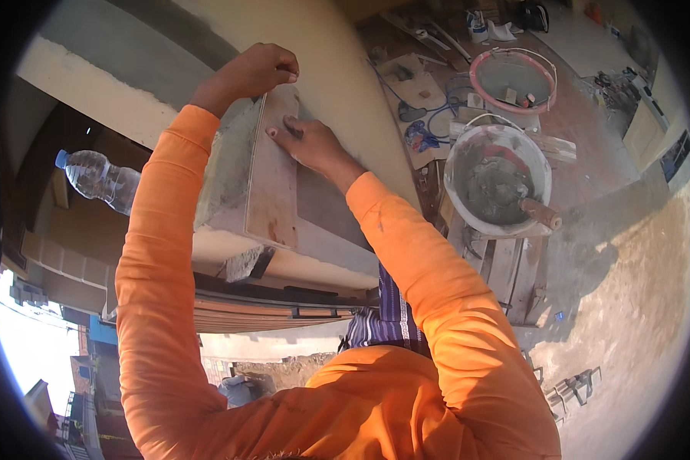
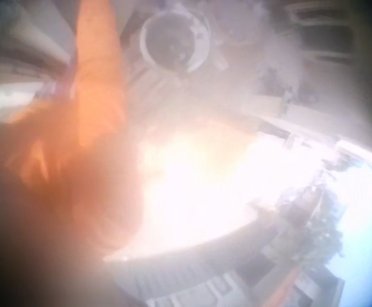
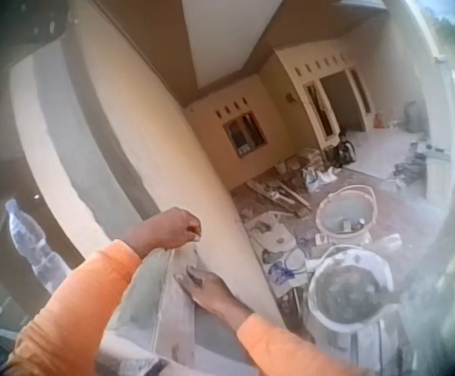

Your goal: The person uses a hammer to tap a metal straightedge against a concrete pillar, then applies and smooths cement with a trowel. The person repeatedly scoops cement from a bucket and spreads it along the pillar's edge to create a smooth finish.

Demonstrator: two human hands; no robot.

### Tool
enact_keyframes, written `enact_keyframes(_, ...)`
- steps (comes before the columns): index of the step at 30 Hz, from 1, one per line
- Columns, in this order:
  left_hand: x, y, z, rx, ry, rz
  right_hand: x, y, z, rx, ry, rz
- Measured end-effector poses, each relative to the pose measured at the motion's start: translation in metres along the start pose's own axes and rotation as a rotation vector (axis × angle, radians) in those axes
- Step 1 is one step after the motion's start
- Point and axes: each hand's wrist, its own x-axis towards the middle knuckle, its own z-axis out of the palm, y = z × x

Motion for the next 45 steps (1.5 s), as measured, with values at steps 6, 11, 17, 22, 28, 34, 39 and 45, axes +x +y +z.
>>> enact_keyframes(6, 0.027, -0.017, 0.016, 0.292, -0.129, 0.001, 0.0, -0.002, 0.0, -0.025, -0.014, 0.035)
enact_keyframes(11, 0.031, -0.023, 0.026, 0.382, -0.183, -0.025, -0.001, -0.005, 0.001, -0.044, -0.007, 0.053)
enact_keyframes(17, 0.027, -0.035, 0.038, 0.439, -0.112, 0.037, -0.002, -0.004, 0.001, -0.086, 0.011, 0.043)
enact_keyframes(22, 0.02, -0.037, 0.042, 0.49, -0.066, 0.031, 0.0, -0.003, 0.002, -0.074, 0.011, 0.05)
enact_keyframes(28, 0.001, -0.02, 0.047, 0.556, -0.009, -0.106, -0.001, -0.008, 0.003, 0.012, -0.002, 0.076)
enact_keyframes(34, -0.003, -0.017, 0.046, 0.613, 0.013, -0.163, -0.006, -0.011, 0.005, 0.078, -0.008, 0.09)
enact_keyframes(39, 0.004, -0.023, 0.047, 0.582, 0.022, -0.083, -0.013, -0.015, 0.007, -0.088, 0.078, 0.034)
enact_keyframes(45, -0.001, -0.022, 0.052, 0.594, 0.099, -0.063, -0.133, -0.001, 0.0, -0.19, 0.27, -0.248)
